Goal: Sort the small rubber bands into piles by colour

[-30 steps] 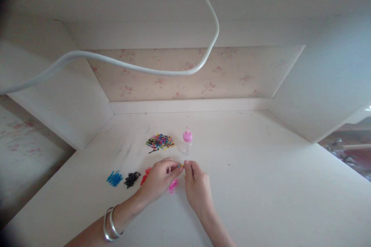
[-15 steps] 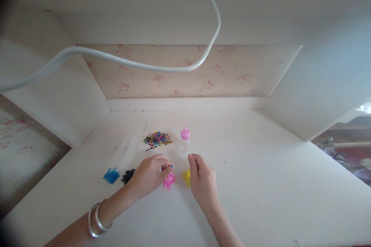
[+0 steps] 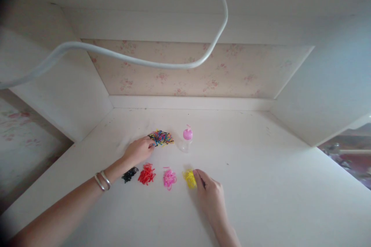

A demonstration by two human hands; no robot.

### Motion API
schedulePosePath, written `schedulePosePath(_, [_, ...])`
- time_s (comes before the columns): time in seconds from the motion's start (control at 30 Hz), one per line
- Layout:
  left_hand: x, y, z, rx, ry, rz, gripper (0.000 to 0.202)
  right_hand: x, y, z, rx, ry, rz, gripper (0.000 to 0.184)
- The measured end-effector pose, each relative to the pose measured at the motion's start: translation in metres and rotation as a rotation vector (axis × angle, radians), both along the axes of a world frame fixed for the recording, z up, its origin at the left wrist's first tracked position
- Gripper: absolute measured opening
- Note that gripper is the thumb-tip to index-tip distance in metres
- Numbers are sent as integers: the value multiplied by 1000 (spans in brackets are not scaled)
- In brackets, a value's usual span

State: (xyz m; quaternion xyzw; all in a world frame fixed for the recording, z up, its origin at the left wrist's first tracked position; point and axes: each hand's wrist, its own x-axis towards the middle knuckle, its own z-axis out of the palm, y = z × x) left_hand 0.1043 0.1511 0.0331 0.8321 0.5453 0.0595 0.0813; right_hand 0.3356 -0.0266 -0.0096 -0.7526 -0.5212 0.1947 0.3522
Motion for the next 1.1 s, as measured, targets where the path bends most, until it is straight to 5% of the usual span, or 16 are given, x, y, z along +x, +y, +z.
schedulePosePath(0.7, [39, -4, -16, 8, 135, -119, 28, 3, -11, 4, -5, 107, -216, 48])
schedulePosePath(0.93, [38, -9, -7, -3, 94, -131, 25, 5, -12, 2, -16, 108, -269, 49])
schedulePosePath(1.1, [42, -35, 9, -5, 0, -178, 23, 13, -11, 0, -113, 25, -340, 45])
